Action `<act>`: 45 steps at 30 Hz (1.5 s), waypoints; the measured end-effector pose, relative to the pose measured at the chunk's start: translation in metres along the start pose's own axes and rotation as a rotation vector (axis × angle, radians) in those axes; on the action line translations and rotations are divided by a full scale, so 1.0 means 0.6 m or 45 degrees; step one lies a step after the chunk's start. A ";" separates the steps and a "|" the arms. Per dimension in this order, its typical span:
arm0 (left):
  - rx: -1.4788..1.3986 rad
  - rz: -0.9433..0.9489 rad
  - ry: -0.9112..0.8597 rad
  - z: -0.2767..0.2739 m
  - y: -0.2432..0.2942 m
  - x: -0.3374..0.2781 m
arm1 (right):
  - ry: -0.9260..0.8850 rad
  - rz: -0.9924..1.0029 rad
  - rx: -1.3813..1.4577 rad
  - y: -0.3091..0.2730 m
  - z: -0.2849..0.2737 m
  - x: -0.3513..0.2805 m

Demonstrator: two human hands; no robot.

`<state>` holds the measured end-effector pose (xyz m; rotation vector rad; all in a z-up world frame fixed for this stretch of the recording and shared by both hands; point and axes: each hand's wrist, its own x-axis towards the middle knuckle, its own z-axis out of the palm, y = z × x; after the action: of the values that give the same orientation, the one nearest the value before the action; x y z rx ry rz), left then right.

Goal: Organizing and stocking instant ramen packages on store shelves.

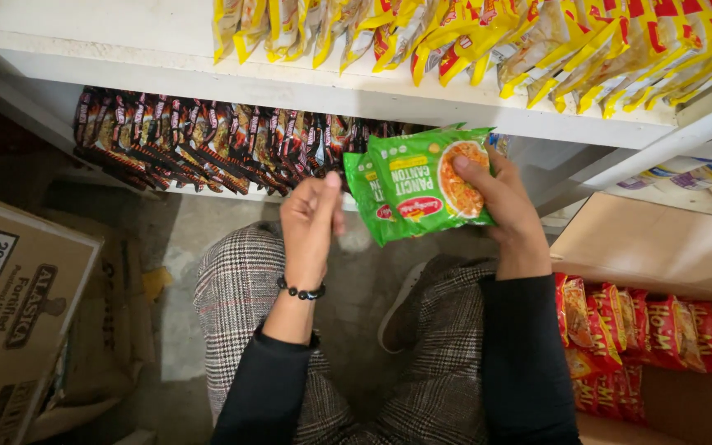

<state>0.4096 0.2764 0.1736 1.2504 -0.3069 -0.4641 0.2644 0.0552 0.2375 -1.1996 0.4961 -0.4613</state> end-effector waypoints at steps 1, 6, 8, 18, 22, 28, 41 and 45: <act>-0.023 0.031 -0.056 0.001 0.009 -0.003 | 0.011 -0.010 -0.017 0.001 0.004 0.000; -0.027 -0.369 -0.448 0.029 0.039 -0.024 | 0.067 -0.033 -0.091 0.004 0.012 0.003; -0.057 -0.288 -0.644 0.023 0.021 -0.021 | 0.106 -0.061 -0.172 0.004 0.015 0.004; -0.063 -0.275 -0.451 0.006 -0.015 -0.005 | 0.122 -0.148 -0.197 -0.002 0.010 0.004; -0.042 -0.206 -0.189 0.015 0.034 -0.010 | 0.183 -0.177 -0.194 0.002 0.007 0.007; -0.359 -0.408 -0.245 0.039 0.005 -0.019 | 0.016 -0.209 -0.410 0.037 0.047 0.005; -0.435 -0.147 -0.124 0.041 0.020 -0.015 | 0.334 -0.492 -0.897 0.045 0.054 0.001; -0.355 0.016 -0.177 0.048 0.029 -0.019 | 0.380 -0.713 -0.734 0.055 0.047 0.012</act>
<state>0.3888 0.2622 0.1992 0.9466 -0.3547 -0.5639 0.2894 0.0818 0.2134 -1.8505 0.5650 -1.0334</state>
